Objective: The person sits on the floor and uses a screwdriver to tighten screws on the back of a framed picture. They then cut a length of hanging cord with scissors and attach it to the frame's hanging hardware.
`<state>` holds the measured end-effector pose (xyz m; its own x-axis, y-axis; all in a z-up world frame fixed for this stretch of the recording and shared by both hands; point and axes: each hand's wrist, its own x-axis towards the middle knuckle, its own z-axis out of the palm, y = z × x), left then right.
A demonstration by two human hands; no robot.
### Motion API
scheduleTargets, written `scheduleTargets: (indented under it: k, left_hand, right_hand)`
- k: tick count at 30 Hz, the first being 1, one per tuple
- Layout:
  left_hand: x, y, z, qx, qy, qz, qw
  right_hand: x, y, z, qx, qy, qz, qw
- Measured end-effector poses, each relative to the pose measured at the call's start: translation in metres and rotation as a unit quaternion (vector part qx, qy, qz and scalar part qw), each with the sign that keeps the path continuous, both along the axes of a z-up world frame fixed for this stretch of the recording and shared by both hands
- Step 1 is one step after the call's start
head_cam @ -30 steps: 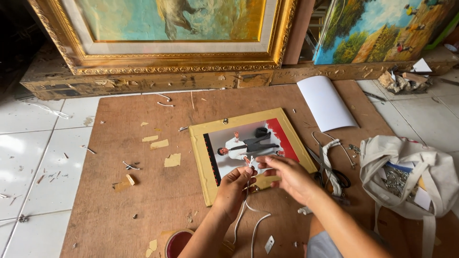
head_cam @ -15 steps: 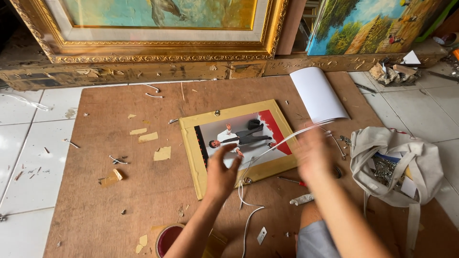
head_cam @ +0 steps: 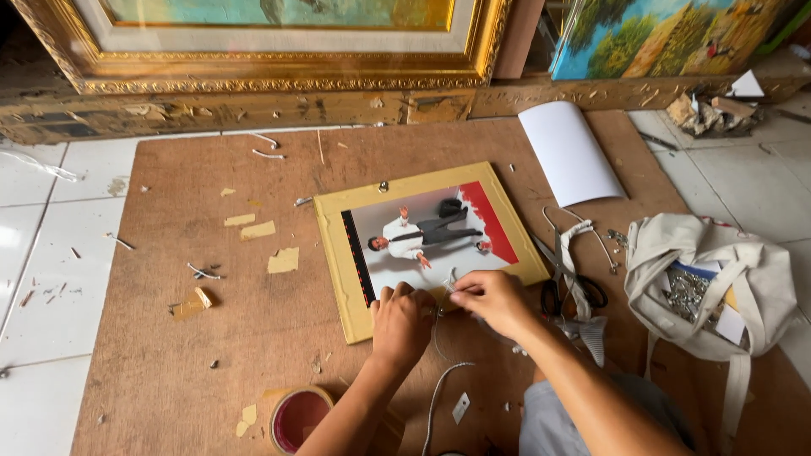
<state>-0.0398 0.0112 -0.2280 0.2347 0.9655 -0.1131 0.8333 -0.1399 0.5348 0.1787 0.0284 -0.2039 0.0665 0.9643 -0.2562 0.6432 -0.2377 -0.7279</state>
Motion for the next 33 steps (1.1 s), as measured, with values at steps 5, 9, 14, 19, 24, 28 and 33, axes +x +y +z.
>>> scheduleTargets:
  k: [5, 9, 14, 19, 24, 28, 33]
  left_hand:
    - [0.012, 0.002, -0.015, -0.018, 0.033, 0.024, 0.999]
    - [0.017, 0.005, -0.046, 0.007, 0.056, 0.019, 0.998]
    - [0.020, -0.002, -0.041, 0.020, 0.025, 0.030, 0.999]
    - [0.015, 0.001, -0.037, 0.028, -0.014, 0.047, 0.998]
    - [0.011, 0.003, -0.031, 0.002, -0.033, 0.044, 0.998]
    - [0.005, 0.004, -0.027, -0.005, -0.053, 0.048, 0.997]
    - [-0.004, 0.004, 0.001, -0.013, -0.101, 0.075, 0.992]
  right_hand:
    - [-0.019, 0.002, -0.003, -0.002, -0.117, 0.040, 0.992]
    - [-0.024, -0.002, 0.004, 0.018, -0.134, 0.056, 0.989]
    - [-0.016, -0.003, 0.006, 0.026, -0.159, 0.077, 0.984]
    - [-0.013, -0.002, 0.001, 0.008, -0.166, 0.083, 0.983]
    - [-0.011, -0.005, 0.010, 0.007, -0.159, 0.088, 0.983]
    - [-0.015, -0.003, 0.006, 0.013, -0.136, 0.097, 0.986]
    - [-0.021, -0.003, 0.010, 0.025, -0.132, 0.112, 0.985]
